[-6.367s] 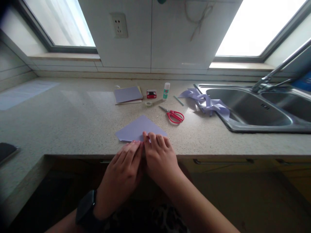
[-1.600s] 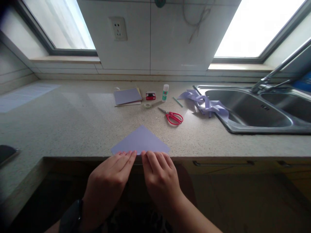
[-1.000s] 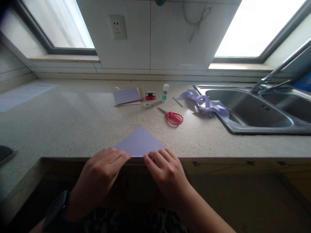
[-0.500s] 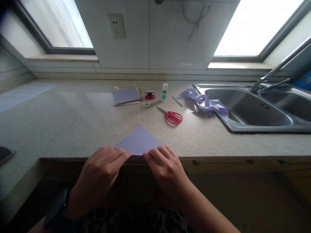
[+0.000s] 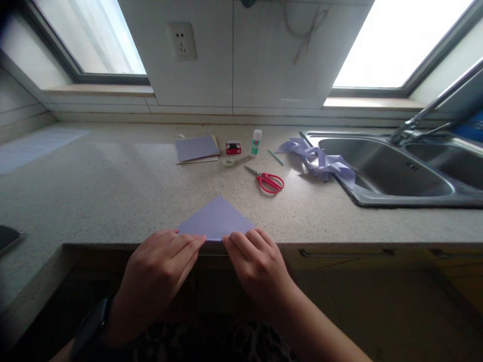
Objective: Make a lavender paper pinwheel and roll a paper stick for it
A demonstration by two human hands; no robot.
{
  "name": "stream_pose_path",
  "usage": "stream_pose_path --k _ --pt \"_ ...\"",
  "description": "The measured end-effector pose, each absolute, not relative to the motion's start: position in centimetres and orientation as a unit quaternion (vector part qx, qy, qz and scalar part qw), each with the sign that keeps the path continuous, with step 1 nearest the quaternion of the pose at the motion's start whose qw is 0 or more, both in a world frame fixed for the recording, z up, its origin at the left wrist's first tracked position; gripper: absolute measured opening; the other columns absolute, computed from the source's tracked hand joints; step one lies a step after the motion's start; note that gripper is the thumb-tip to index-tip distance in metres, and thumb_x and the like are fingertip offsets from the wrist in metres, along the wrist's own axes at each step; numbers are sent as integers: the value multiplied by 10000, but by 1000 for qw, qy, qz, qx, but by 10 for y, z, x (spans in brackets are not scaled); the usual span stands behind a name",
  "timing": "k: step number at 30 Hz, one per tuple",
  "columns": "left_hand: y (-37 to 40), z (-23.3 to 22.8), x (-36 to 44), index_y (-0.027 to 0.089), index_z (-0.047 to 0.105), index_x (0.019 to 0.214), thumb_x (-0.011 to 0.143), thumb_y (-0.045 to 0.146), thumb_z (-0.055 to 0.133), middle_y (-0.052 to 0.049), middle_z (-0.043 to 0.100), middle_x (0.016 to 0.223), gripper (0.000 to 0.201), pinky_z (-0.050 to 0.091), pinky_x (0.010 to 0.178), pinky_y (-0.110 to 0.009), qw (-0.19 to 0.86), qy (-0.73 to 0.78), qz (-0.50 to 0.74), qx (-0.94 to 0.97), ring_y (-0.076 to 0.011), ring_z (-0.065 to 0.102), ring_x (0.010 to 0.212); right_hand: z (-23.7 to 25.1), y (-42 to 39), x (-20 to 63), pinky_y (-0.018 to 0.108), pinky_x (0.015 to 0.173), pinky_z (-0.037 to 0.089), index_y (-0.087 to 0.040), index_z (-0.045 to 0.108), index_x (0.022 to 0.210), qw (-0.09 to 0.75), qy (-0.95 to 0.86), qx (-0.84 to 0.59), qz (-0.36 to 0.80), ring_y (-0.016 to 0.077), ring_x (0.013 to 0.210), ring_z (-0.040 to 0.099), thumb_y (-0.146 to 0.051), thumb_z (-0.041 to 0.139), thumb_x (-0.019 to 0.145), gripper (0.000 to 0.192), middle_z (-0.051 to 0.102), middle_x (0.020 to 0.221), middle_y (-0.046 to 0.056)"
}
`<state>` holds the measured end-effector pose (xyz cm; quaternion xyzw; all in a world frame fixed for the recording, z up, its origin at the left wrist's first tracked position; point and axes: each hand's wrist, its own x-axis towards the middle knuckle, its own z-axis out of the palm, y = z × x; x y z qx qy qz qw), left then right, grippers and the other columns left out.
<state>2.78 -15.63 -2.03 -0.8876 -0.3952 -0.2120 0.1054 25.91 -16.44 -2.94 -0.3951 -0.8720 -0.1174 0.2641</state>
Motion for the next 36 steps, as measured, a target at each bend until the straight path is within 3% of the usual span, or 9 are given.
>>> stream_pose_path --k 9,19,28,36 --pt "-155 -19 26 165 696 1075 947 71 561 -54 695 917 208 494 721 -436 71 -403 -231 -883 -248 602 772 -23 -165 259 361 766 432 -105 697 1097 272 -872 -400 -74 205 798 529 -165 434 1050 274 675 894 79" --pt "-152 -19 21 139 681 1138 980 56 485 -69 712 931 265 517 787 -455 23 -372 -262 -890 -258 622 856 -27 -161 266 370 774 455 -94 689 1074 284 -884 -362 -83 199 803 560 -136 465 1032 232 703 901 89" --pt "-154 -28 21 149 659 1175 975 54 467 -78 722 1052 293 509 803 -450 51 -389 -262 -882 -260 622 899 -32 -157 270 357 743 465 -133 688 1110 289 -877 -373 -88 186 779 562 -123 483 1014 226 713 938 71" --pt "-142 -17 24 214 666 1081 897 4 592 -38 671 975 289 463 788 -433 -14 -435 -218 -873 -250 577 865 -28 -143 269 343 766 472 -172 696 1059 272 -873 -403 -42 183 810 526 -96 458 1004 255 653 948 67"
